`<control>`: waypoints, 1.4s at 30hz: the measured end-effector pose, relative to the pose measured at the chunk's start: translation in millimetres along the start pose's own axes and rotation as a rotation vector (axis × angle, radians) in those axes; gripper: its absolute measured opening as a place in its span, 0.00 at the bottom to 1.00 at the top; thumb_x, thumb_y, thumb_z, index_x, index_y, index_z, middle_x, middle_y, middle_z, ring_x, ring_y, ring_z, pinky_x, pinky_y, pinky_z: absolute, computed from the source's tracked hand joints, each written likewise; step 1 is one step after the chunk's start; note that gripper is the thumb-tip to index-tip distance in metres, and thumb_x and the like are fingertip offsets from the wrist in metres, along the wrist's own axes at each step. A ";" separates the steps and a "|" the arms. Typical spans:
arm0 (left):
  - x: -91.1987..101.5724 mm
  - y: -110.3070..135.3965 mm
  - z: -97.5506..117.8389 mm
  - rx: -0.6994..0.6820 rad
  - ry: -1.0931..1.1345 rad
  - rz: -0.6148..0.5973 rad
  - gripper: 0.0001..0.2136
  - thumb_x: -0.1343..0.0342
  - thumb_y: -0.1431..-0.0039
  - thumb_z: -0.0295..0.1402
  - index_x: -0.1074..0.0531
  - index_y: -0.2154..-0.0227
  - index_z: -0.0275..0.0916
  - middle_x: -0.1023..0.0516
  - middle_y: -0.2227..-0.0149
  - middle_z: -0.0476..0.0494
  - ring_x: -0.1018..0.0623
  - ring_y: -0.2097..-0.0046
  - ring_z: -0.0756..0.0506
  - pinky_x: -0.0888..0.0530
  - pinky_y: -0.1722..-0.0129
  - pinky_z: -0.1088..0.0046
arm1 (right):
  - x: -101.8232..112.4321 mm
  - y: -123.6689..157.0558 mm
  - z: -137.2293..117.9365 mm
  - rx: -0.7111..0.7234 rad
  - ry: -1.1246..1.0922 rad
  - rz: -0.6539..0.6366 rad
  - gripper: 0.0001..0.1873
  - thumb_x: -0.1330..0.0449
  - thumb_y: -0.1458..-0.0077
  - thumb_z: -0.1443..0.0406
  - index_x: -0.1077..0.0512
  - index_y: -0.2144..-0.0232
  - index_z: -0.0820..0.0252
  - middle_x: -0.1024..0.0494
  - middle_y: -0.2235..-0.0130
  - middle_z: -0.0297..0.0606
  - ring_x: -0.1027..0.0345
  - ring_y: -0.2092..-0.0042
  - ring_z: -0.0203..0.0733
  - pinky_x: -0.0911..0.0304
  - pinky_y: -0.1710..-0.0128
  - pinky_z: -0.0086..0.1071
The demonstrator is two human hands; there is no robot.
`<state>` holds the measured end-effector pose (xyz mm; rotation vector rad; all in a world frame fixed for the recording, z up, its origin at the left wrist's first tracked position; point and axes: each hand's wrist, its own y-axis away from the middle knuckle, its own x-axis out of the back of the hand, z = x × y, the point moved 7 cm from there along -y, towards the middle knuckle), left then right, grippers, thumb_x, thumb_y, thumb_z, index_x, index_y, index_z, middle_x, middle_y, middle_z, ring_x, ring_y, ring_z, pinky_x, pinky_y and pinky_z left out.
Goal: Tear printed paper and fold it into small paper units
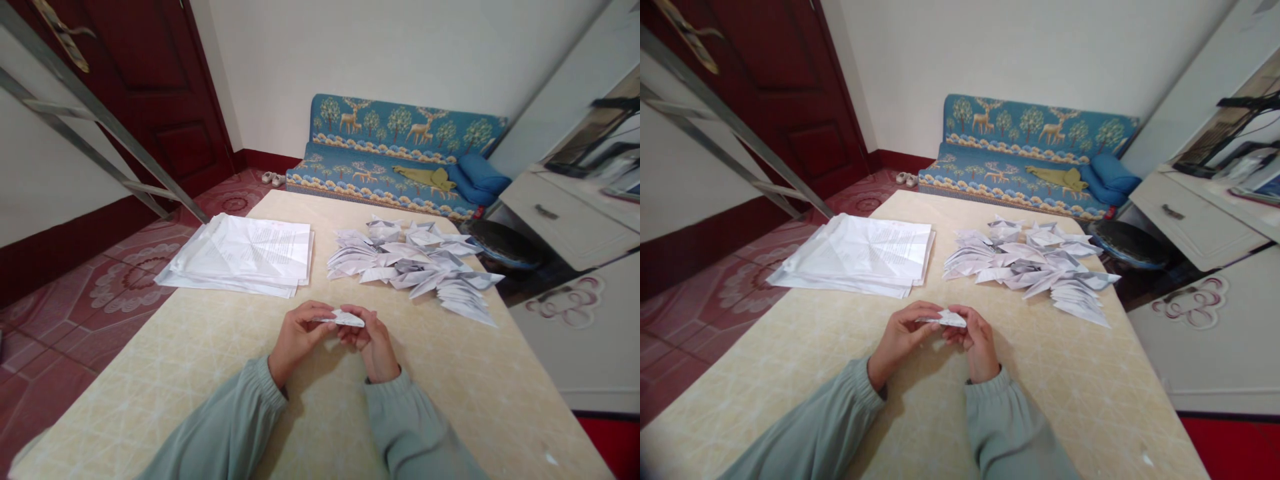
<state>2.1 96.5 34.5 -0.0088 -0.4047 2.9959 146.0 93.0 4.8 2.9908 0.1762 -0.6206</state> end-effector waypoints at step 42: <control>0.7 6.9 -10.4 0.242 0.164 -0.021 0.09 0.35 0.56 0.33 0.28 0.77 0.33 0.29 0.78 0.49 0.32 0.75 0.53 0.37 0.75 0.79 | -40.6 17.6 -25.0 0.472 0.867 -0.133 0.14 0.52 0.40 0.64 0.40 0.79 0.58 0.39 0.76 0.32 0.42 0.72 0.37 0.49 0.73 0.30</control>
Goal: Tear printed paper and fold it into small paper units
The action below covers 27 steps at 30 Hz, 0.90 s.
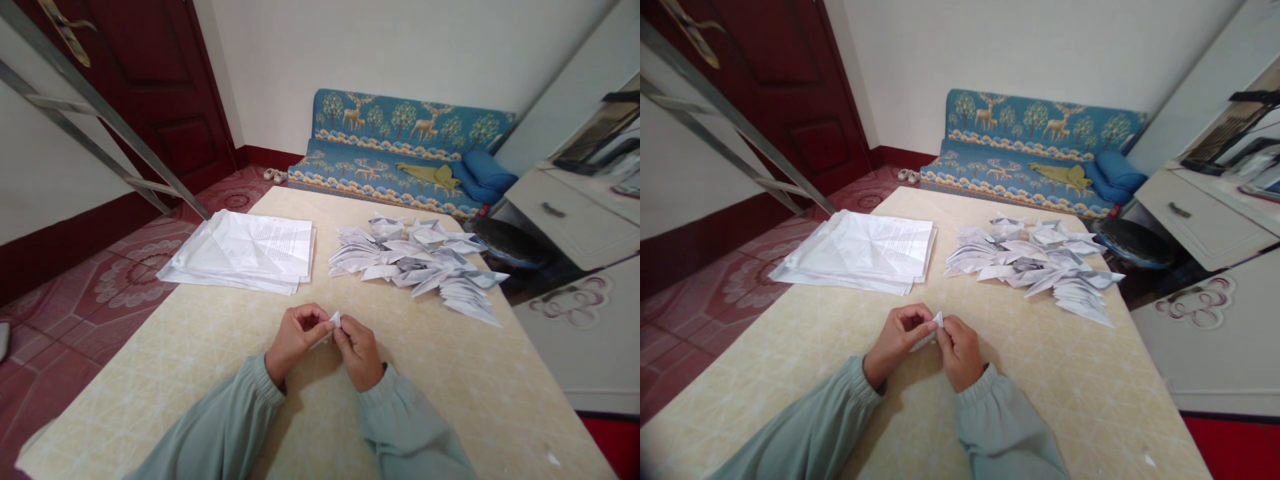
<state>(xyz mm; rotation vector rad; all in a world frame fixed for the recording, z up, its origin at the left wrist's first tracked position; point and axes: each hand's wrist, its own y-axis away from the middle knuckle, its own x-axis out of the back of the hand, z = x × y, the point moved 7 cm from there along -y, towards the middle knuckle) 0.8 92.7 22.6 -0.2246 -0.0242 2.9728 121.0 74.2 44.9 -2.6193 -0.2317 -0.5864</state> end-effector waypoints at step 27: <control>-0.7 -0.5 -12.3 0.087 0.036 -0.030 0.14 0.42 0.48 0.37 0.34 0.81 0.34 0.37 0.81 0.53 0.38 0.78 0.55 0.41 0.78 0.79 | -19.2 8.3 18.5 -0.211 -0.188 -0.146 0.19 0.47 0.44 0.60 0.43 0.84 0.59 0.44 0.82 0.27 0.47 0.79 0.32 0.48 0.79 0.26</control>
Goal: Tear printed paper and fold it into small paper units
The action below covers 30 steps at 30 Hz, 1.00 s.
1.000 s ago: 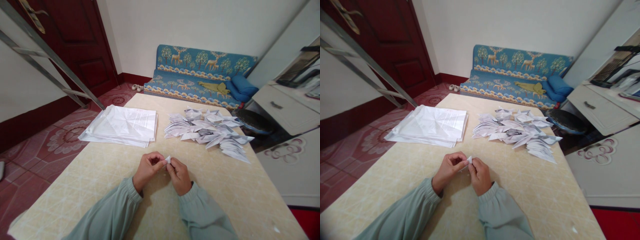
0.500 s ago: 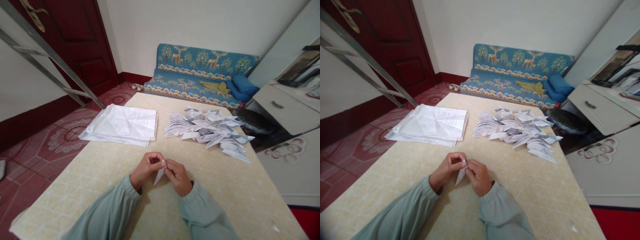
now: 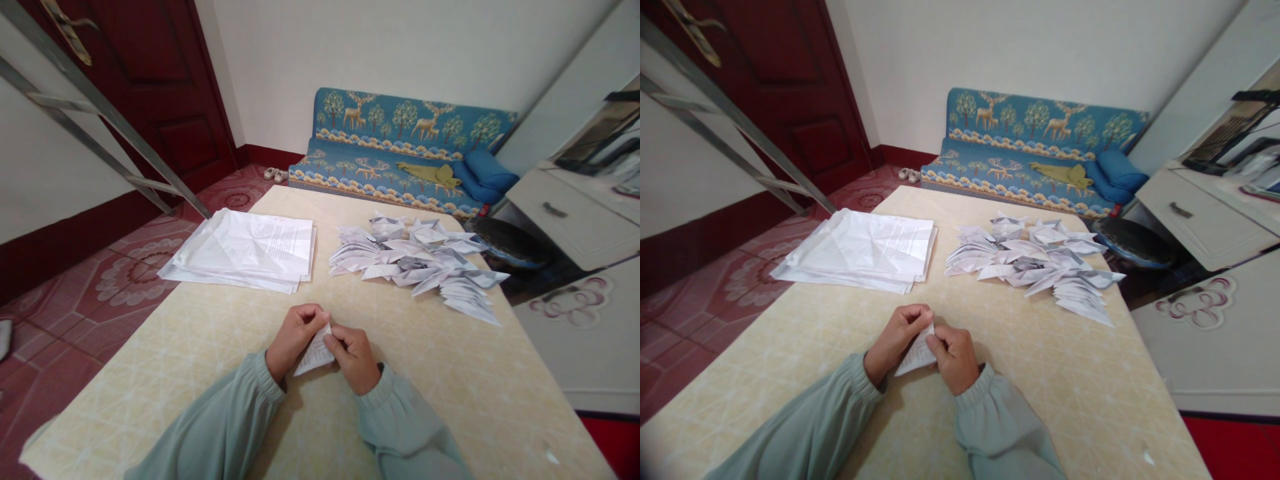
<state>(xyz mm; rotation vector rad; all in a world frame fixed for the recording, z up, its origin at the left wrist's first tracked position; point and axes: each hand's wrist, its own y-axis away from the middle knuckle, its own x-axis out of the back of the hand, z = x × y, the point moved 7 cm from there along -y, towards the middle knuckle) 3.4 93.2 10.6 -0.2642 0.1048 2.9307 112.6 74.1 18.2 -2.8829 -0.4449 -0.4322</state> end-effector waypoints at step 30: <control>-31.3 10.1 2.4 -0.131 -0.413 -0.210 0.17 0.48 0.44 0.38 0.42 0.83 0.36 0.47 0.81 0.54 0.46 0.77 0.55 0.49 0.79 0.77 | 40.0 3.3 26.8 -0.188 -0.246 0.473 0.12 0.40 0.50 0.57 0.31 0.74 0.62 0.30 0.79 0.31 0.40 0.77 0.33 0.45 0.80 0.25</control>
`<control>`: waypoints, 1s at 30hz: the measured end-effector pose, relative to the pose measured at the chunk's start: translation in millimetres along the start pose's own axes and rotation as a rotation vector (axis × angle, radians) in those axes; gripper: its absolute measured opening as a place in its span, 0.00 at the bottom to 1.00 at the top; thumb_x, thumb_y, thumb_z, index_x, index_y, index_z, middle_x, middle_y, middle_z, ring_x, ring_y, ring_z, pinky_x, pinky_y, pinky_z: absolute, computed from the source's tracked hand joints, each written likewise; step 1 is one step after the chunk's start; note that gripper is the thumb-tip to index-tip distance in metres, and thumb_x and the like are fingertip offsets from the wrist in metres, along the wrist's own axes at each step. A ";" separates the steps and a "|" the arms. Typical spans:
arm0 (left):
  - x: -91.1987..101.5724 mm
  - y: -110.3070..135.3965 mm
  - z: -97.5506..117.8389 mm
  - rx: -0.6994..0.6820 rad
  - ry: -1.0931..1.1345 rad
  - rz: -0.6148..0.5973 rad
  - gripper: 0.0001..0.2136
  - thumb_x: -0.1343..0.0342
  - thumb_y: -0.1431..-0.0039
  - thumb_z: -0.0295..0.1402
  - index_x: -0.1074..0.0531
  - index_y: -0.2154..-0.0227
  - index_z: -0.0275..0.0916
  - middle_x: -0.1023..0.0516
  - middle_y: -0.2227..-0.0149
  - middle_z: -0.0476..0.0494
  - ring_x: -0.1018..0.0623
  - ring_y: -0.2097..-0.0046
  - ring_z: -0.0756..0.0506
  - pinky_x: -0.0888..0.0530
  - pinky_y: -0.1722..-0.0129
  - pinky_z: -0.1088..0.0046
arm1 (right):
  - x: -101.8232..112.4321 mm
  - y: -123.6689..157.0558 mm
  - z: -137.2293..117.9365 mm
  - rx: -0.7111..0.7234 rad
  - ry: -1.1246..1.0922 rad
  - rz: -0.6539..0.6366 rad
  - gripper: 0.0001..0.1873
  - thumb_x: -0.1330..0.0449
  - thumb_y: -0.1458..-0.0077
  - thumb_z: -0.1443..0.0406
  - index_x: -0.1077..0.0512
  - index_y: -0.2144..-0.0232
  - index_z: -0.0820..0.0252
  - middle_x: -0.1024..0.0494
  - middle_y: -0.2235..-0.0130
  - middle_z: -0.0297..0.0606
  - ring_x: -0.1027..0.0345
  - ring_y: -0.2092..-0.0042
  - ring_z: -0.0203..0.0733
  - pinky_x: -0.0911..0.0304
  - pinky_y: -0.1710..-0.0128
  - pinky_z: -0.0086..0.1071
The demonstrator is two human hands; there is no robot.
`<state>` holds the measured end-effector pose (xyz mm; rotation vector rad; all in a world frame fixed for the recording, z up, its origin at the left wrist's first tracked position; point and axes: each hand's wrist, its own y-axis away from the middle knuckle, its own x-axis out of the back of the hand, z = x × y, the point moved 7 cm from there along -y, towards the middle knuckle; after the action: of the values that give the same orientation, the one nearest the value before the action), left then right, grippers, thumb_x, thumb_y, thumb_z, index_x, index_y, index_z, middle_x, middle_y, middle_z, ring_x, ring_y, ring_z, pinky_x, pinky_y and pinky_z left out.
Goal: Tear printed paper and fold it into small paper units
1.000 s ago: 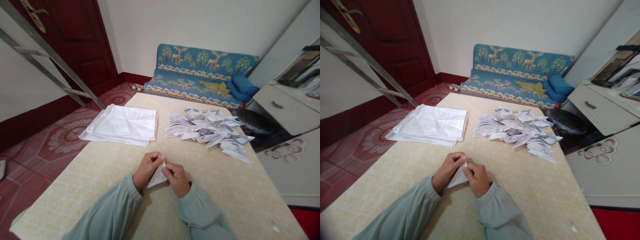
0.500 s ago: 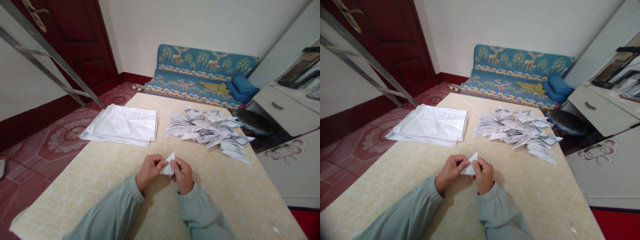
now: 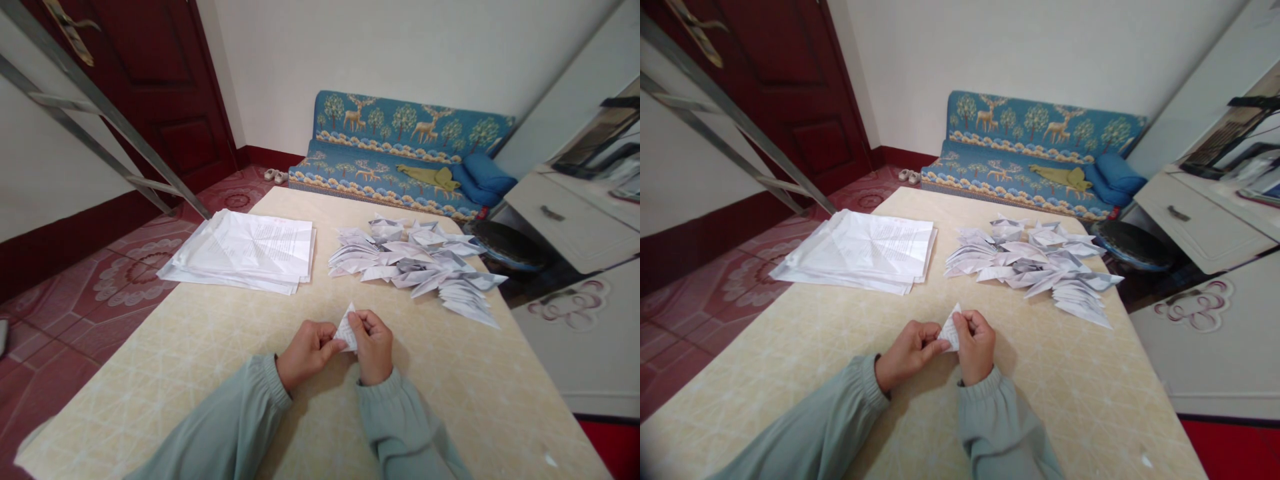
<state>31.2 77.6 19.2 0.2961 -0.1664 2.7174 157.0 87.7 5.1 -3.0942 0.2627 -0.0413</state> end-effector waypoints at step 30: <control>25.4 -0.7 -17.4 0.183 0.056 0.254 0.18 0.50 0.44 0.41 0.35 0.85 0.36 0.37 0.89 0.54 0.38 0.86 0.54 0.42 0.83 0.79 | -3.4 0.5 -12.4 0.107 0.252 -0.120 0.19 0.46 0.45 0.57 0.38 0.83 0.60 0.43 0.85 0.26 0.49 0.80 0.30 0.53 0.80 0.25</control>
<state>5.5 90.6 8.2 0.2655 0.0666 2.9957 153.2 87.4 17.4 -2.9903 0.0779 -0.4361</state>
